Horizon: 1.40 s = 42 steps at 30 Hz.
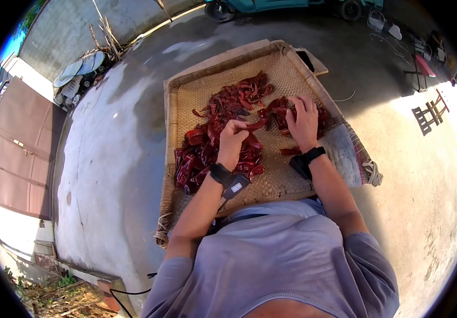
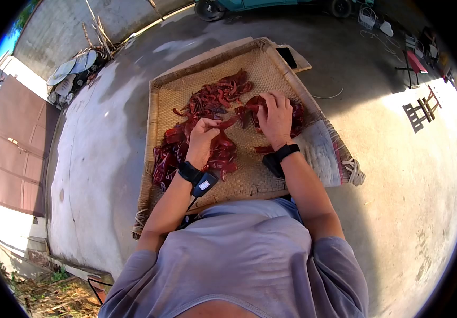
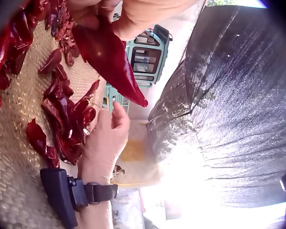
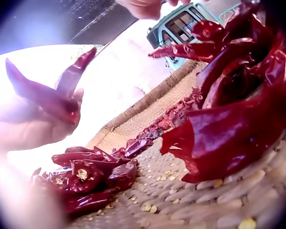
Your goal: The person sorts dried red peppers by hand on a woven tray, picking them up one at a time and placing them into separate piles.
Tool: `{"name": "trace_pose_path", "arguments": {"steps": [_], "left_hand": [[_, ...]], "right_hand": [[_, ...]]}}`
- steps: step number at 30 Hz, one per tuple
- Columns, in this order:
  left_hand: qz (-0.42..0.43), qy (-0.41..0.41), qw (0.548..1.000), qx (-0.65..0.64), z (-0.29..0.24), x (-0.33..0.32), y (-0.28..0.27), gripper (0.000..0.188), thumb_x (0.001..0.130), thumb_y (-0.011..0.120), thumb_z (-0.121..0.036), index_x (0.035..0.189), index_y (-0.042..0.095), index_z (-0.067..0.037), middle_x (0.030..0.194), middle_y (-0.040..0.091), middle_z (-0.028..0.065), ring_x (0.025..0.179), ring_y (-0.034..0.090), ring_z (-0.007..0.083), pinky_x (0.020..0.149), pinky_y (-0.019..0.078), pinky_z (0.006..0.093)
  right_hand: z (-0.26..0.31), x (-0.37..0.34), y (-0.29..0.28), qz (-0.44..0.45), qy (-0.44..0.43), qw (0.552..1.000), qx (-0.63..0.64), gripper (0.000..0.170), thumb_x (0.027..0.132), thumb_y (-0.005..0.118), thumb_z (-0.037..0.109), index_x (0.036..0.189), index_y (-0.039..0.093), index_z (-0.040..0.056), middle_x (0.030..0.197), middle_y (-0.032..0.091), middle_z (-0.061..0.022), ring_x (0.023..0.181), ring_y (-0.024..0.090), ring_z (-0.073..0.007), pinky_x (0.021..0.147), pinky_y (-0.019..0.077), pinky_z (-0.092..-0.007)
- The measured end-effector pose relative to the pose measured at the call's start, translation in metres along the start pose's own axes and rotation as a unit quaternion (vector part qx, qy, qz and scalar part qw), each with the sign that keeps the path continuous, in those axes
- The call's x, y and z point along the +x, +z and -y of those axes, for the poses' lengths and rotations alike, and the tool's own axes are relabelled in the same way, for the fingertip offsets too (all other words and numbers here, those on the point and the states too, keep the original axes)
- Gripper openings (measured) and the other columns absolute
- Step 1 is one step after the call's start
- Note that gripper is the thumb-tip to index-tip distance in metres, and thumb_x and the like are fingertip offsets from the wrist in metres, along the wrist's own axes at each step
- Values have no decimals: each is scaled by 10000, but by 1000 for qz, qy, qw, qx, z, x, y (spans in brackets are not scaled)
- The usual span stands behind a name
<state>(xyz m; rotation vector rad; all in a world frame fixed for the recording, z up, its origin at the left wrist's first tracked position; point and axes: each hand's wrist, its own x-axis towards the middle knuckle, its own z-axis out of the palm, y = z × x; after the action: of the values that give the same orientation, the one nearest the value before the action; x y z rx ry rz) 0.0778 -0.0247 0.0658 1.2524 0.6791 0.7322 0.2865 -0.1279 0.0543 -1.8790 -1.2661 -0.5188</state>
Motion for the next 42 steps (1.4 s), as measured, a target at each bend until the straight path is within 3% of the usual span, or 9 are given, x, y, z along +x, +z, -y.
{"name": "trace_pose_path", "arguments": {"steps": [3,6,9,13,19,27,31,35,42], "left_hand": [[10,3,1000,9,9,0,5,168,878,572,76,989,548,-47,1141,589,62,930,513,115,873,428,263],[17,0,1000,21,12,-3,13,181,885,574,68,1031,561,-38,1125,584,51,941,528,116,876,437,258],[-4,-4,1000,-9,12,-9,22,230,889,588,49,1105,578,-28,1109,575,40,983,541,130,903,438,265],[-1,-10,999,39,19,-10,23,276,905,624,-17,1177,584,-30,1110,567,55,1023,543,155,894,448,308],[6,-62,998,-12,26,-9,32,267,910,661,-66,1160,591,-3,1068,585,51,966,545,153,869,449,301],[48,-99,993,-38,31,-7,54,386,940,647,-103,1280,515,24,1091,568,59,971,524,137,857,447,295],[188,-143,966,-106,43,-10,71,562,956,607,-96,1459,377,0,1342,498,97,1219,479,189,1050,389,317],[275,-75,955,83,39,-22,74,488,954,559,-74,1423,444,-4,1406,491,120,1287,446,204,1075,363,325],[62,92,792,600,-29,-18,23,388,853,669,-181,1231,608,-117,1188,516,148,1099,471,341,975,416,460]], "right_hand": [[25,2,-16,196,100,915,337,350,911,671,207,1237,599,105,1222,560,-110,1053,595,-247,872,496,-363],[25,-9,8,254,40,867,428,287,933,671,201,1171,635,45,1069,637,-87,926,635,-169,815,527,-311],[25,-4,-1,285,147,850,418,198,929,669,166,1091,672,52,1045,647,-73,954,628,-176,845,517,-331],[7,2,-6,36,104,967,231,129,909,672,135,1026,673,79,989,622,-62,858,637,-188,697,521,-324],[-17,8,-17,-128,121,982,-67,134,837,668,206,967,688,178,985,609,-22,944,569,-264,1007,347,-419],[-22,11,-16,-176,99,976,76,154,816,650,110,960,676,160,1111,638,-15,1095,530,-285,1007,355,-438],[-21,16,-26,-204,63,975,67,175,812,639,75,970,669,145,1109,643,-23,1073,542,-289,980,378,-425],[-17,17,-29,-208,48,975,66,166,814,638,67,963,667,133,1077,649,-26,1049,550,-289,973,390,-428],[-2,8,-15,-77,16,988,130,130,870,615,54,976,656,117,932,648,-59,921,593,-274,777,505,-373]]}}
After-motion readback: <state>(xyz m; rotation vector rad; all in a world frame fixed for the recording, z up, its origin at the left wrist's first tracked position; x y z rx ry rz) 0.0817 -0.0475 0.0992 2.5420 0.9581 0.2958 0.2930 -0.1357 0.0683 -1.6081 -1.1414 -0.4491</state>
